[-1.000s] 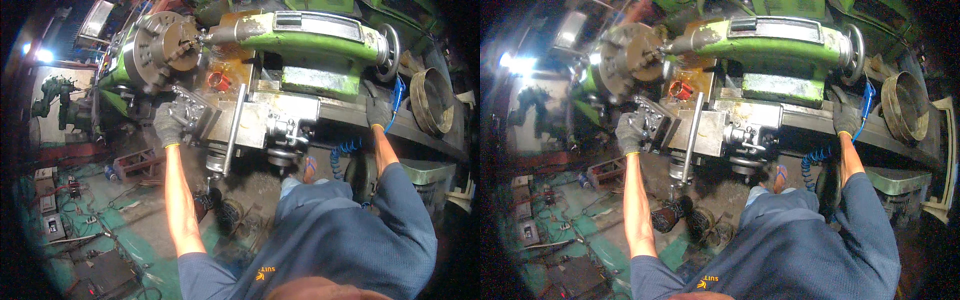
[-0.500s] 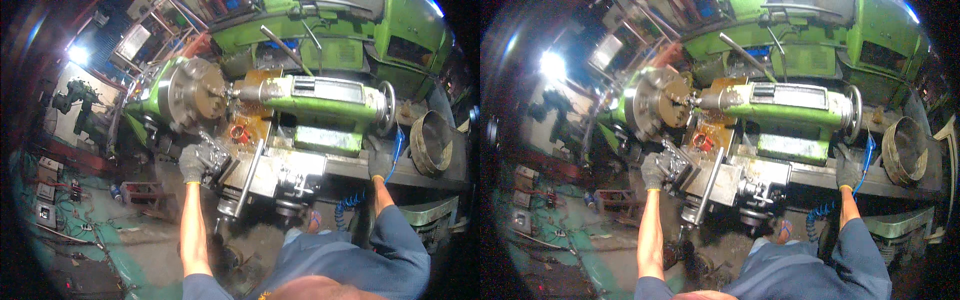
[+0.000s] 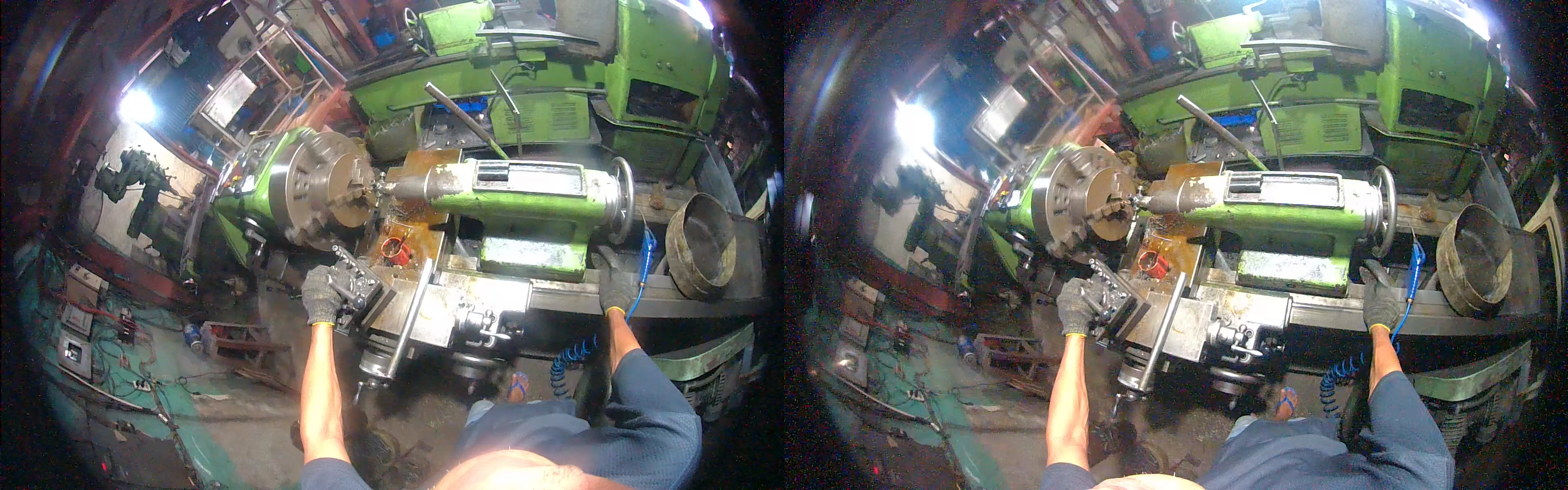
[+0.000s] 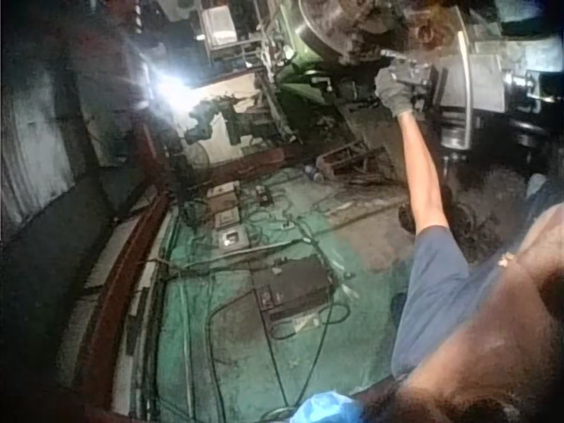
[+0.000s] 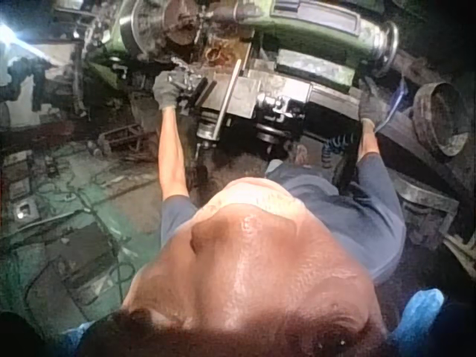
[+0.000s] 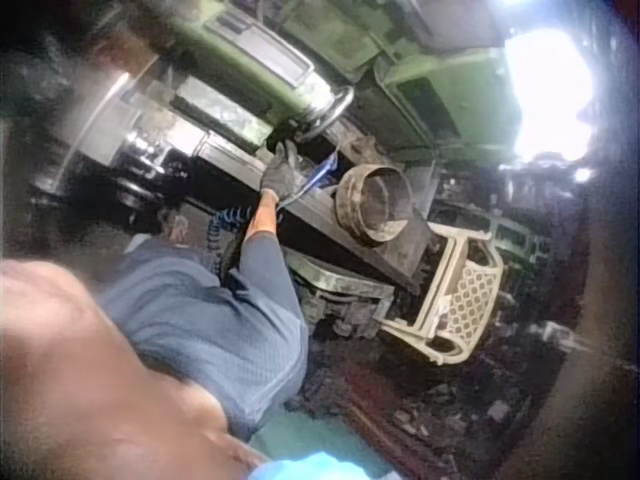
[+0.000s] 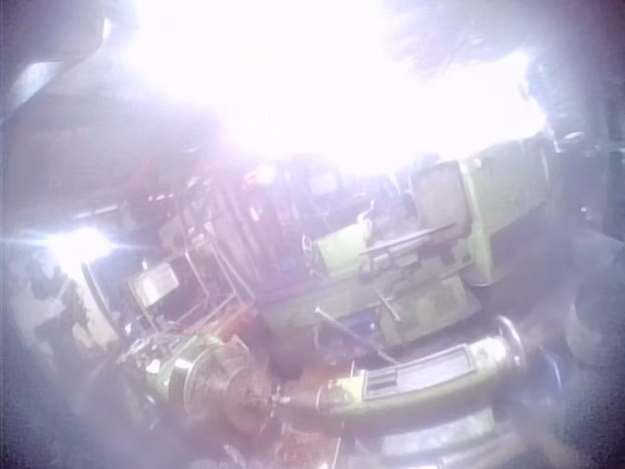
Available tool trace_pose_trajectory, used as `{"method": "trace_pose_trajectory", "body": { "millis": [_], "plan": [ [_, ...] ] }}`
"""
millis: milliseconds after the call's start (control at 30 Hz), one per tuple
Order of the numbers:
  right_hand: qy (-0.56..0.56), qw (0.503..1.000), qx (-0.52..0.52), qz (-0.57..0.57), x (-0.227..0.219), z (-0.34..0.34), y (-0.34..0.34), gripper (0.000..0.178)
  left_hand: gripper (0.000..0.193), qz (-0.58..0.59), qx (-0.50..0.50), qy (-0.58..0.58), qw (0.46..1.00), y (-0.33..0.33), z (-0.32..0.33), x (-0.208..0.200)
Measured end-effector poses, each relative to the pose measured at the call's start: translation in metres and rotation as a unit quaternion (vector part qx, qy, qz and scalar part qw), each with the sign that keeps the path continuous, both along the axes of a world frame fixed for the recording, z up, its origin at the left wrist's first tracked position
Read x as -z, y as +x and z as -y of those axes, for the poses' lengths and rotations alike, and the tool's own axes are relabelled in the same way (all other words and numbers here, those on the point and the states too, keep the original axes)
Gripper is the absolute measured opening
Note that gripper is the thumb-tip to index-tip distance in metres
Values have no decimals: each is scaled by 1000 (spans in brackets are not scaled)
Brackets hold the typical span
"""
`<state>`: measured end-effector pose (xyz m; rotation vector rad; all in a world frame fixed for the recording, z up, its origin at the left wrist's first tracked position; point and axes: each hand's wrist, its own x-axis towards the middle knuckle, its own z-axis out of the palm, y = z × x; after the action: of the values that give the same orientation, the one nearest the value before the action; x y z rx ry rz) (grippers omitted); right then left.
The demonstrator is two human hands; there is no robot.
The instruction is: The person operates a green industrial lathe, using both hands to manipulate the tool post and control levers. They adjust the cutting tool position against a rotating metal workpiece, generating metal shavings, and periodically use a compressed air hose to clear debris from the work area.
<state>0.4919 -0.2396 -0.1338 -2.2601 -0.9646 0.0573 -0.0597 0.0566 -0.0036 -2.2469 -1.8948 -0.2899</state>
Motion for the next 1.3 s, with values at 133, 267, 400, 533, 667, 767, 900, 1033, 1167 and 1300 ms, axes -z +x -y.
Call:
{"method": "trace_pose_trajectory", "body": {
  "millis": [133, 267, 400, 533, 667, 767, 900, 1033, 1167, 1300],
  "plan": [
    [5, 1000, 6, 4, 5, 2, 4, 31, 43, 33, 39, 35, 998, -4, -1, 0],
    [-120, 992, 44, 20, -30, -2, -7, 35, 41, 76, 33, 7, 997, 2, 8, -5],
    [-28, 999, -13, 30, 28, 2, 20, 37, 44, 50, 10, -28, 998, 8, 12, -14],
    [38, 998, -22, -42, 48, -2, 28, 33, 46, 42, 0, 6, 999, -3, 1, -2],
    [8, 997, 1, -81, 35, 0, 23, 34, 52, 87, 75, 66, 991, 7, 13, -10],
    [62, 997, 13, -36, 50, -2, 25, 34, 51, 54, 65, 73, 994, 6, 9, -7],
    [57, 997, -13, -48, 40, -4, 22, 34, 49, 45, 3, 15, 999, -1, 0, 0],
    [5, 997, -20, -74, 23, 0, 18, 35, 48, 42, 36, 40, 998, -3, 0, 3],
    [38, 995, -43, -78, 25, 0, 19, 33, 46, 25, 30, 42, 998, -3, 1, 3],
    [53, 996, -44, -59, 47, -2, 28, 31, 45, 39, 16, 24, 999, -4, -1, 4]
  ]
}}
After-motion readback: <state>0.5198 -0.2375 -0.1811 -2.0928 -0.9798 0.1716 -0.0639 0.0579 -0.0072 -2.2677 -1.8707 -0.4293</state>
